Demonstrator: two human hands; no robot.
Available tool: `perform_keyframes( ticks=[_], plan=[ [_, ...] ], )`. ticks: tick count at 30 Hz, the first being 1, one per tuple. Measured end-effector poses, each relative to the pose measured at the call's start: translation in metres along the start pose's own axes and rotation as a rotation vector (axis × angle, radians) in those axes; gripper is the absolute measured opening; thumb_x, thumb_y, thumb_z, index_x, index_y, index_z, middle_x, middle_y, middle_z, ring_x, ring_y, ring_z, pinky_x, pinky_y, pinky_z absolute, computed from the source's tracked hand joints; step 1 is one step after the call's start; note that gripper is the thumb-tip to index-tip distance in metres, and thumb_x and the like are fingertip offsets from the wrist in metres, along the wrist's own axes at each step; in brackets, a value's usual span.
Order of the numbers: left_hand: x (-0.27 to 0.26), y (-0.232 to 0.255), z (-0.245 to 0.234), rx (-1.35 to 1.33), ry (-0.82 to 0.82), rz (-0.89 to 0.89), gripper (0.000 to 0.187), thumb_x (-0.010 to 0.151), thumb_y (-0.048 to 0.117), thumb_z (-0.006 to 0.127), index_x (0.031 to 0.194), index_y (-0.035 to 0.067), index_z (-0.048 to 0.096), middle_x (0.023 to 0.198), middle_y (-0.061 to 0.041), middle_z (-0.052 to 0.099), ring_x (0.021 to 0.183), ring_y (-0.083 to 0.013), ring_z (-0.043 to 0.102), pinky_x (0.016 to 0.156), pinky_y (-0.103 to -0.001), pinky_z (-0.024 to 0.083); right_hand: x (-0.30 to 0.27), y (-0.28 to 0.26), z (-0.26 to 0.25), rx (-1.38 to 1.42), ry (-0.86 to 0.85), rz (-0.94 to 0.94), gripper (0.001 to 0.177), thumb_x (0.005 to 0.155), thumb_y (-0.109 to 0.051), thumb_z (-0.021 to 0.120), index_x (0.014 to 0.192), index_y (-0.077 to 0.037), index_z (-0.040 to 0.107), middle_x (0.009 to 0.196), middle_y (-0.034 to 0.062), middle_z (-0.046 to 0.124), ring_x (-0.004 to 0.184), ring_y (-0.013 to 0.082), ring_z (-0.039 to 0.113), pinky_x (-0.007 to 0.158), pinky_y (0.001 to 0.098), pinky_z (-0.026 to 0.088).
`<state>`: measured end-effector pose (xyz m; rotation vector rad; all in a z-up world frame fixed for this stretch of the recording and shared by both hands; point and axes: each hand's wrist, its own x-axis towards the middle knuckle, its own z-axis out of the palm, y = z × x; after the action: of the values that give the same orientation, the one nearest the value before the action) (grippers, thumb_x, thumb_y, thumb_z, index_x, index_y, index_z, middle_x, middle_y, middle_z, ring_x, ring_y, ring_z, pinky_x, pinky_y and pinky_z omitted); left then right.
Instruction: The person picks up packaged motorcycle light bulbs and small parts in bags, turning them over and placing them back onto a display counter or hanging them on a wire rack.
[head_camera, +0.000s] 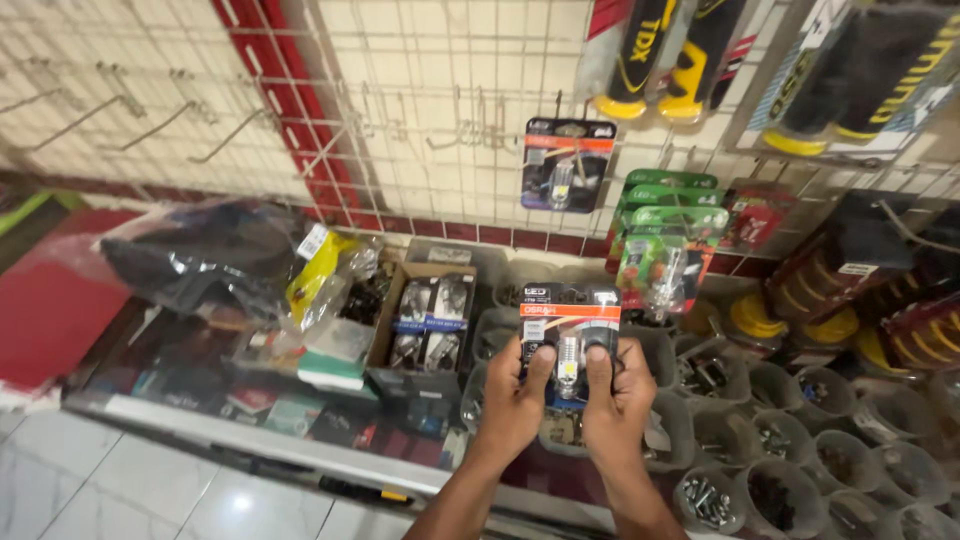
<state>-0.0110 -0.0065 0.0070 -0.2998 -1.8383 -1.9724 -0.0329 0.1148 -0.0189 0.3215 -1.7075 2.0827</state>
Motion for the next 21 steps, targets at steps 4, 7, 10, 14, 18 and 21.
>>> perform_keyframes(
  ticks=[4, 7, 10, 14, 18, 21],
  plan=[
    [0.023, 0.012, -0.005, -0.026, -0.037, 0.035, 0.037, 0.107, 0.032, 0.057, 0.122, 0.0, 0.066, 0.099, -0.004, 0.072, 0.087, -0.0075, 0.06, 0.077, -0.027, 0.052, 0.016, -0.011, 0.009, -0.014, -0.005, -0.018, 0.014, 0.107, -0.017, 0.059, 0.102, -0.003, 0.059, 0.081, -0.0037, 0.062, 0.069, -0.0015, 0.05, 0.059, 0.0185, 0.04],
    [0.04, 0.03, -0.011, -0.015, -0.084, 0.06, 0.037, 0.106, 0.032, 0.058, 0.123, 0.0, 0.065, 0.095, -0.004, 0.072, 0.084, -0.0071, 0.06, 0.075, -0.028, 0.052, 0.028, -0.025, 0.017, -0.055, 0.013, -0.061, 0.014, 0.106, -0.017, 0.059, 0.103, -0.003, 0.06, 0.081, -0.0027, 0.064, 0.068, -0.0011, 0.052, 0.059, 0.0182, 0.042],
    [0.057, 0.048, -0.015, 0.059, -0.104, 0.157, 0.036, 0.107, 0.031, 0.058, 0.123, 0.0, 0.065, 0.094, -0.005, 0.073, 0.082, -0.008, 0.061, 0.075, -0.028, 0.052, 0.041, -0.041, 0.025, -0.052, 0.042, -0.105, 0.014, 0.106, -0.016, 0.058, 0.105, -0.003, 0.059, 0.085, -0.0019, 0.068, 0.071, -0.0005, 0.057, 0.062, 0.0178, 0.045],
    [0.077, 0.066, -0.013, 0.08, -0.122, 0.258, 0.037, 0.109, 0.031, 0.056, 0.128, 0.001, 0.063, 0.101, -0.008, 0.074, 0.089, -0.0109, 0.065, 0.081, -0.03, 0.054, 0.059, -0.054, 0.035, 0.046, 0.056, -0.184, 0.013, 0.109, -0.016, 0.058, 0.107, -0.003, 0.058, 0.091, -0.0019, 0.068, 0.076, -0.0006, 0.057, 0.067, 0.0178, 0.045],
    [0.095, 0.069, -0.011, 0.05, -0.16, 0.154, 0.039, 0.106, 0.032, 0.057, 0.127, 0.001, 0.064, 0.097, -0.01, 0.076, 0.084, -0.0128, 0.065, 0.075, -0.032, 0.054, 0.074, -0.057, 0.042, 0.057, 0.055, -0.212, 0.014, 0.11, -0.017, 0.058, 0.108, -0.003, 0.059, 0.09, -0.0026, 0.067, 0.074, -0.0013, 0.055, 0.065, 0.0176, 0.043],
    [0.102, 0.062, -0.012, 0.019, -0.134, 0.31, 0.041, 0.11, 0.033, 0.057, 0.133, -0.001, 0.06, 0.11, -0.012, 0.075, 0.098, -0.0141, 0.066, 0.089, -0.032, 0.054, 0.081, -0.052, 0.046, 0.051, 0.044, -0.213, 0.014, 0.112, -0.017, 0.059, 0.109, -0.003, 0.058, 0.09, -0.003, 0.066, 0.075, -0.002, 0.053, 0.066, 0.0174, 0.042]
  ],
)
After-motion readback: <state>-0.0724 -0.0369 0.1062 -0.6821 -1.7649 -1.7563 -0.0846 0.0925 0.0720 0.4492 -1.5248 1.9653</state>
